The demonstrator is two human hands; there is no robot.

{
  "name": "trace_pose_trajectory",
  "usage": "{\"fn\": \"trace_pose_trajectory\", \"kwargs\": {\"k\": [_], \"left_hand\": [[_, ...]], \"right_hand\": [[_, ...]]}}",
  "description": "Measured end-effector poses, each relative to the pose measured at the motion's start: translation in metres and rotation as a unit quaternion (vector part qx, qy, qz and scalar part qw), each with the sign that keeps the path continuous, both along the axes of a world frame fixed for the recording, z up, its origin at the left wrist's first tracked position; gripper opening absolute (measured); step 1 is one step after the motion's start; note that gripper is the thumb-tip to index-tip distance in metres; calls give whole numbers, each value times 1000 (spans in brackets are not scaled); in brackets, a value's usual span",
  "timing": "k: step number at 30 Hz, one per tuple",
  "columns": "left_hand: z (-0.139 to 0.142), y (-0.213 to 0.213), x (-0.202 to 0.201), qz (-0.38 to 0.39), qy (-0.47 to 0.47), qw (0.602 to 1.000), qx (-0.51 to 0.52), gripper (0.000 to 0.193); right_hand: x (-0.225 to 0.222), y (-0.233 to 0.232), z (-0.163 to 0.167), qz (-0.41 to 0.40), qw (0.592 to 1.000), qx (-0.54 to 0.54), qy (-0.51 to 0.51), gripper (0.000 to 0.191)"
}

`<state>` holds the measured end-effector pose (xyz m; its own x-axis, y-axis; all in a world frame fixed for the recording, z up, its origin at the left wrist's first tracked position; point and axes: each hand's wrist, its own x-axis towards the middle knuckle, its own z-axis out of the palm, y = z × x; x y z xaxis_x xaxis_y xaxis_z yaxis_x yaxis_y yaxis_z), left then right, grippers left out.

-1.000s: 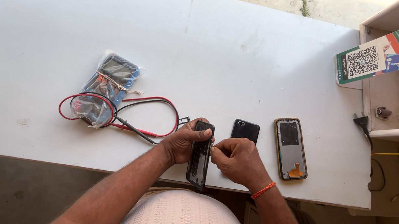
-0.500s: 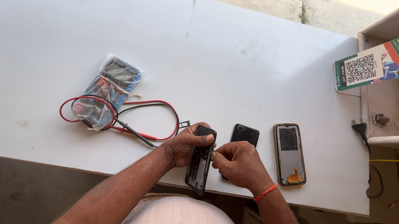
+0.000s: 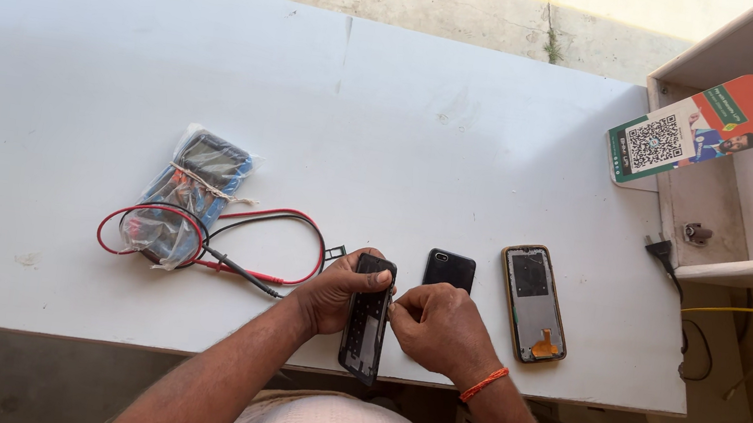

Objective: The person disassembles and reassembles mobile phones on a white table. They remove back covers, disconnect ribbon cables, and use a screwdriver to remove screws from the internal frame. The person handles multiple phones and their components, including batteries and circuit boards.

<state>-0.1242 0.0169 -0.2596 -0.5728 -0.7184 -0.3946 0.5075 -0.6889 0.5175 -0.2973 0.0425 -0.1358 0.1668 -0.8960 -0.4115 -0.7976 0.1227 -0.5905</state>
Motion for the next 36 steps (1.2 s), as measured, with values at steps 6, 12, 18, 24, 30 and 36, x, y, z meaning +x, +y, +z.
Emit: {"fn": "trace_pose_trajectory", "kwargs": {"k": [6,12,18,24,30,36], "left_hand": [[0,0,-1,-5,-5,1000,5,44],[6,-2,-3,-4,-10,1000,18,44],[9,-5,-2,-3,31,999,39,43],[3,-8,0,-2,32,999,33,40],[-1,-9,-1,2,16,1000,26,40],[-1,-8,0,-3,9,1000,23,39]], "right_hand": [[-2,0,-1,6,1000,8,27,24],[-9,-2,-7,19,1000,14,10,25],[-19,-8,-26,-40,980,112,-159,27],[-18,-10,-29,-10,991,92,-102,31],[-12,-15,-22,-5,995,81,-66,26],[-7,-16,-14,-11,994,98,-34,26]]}}
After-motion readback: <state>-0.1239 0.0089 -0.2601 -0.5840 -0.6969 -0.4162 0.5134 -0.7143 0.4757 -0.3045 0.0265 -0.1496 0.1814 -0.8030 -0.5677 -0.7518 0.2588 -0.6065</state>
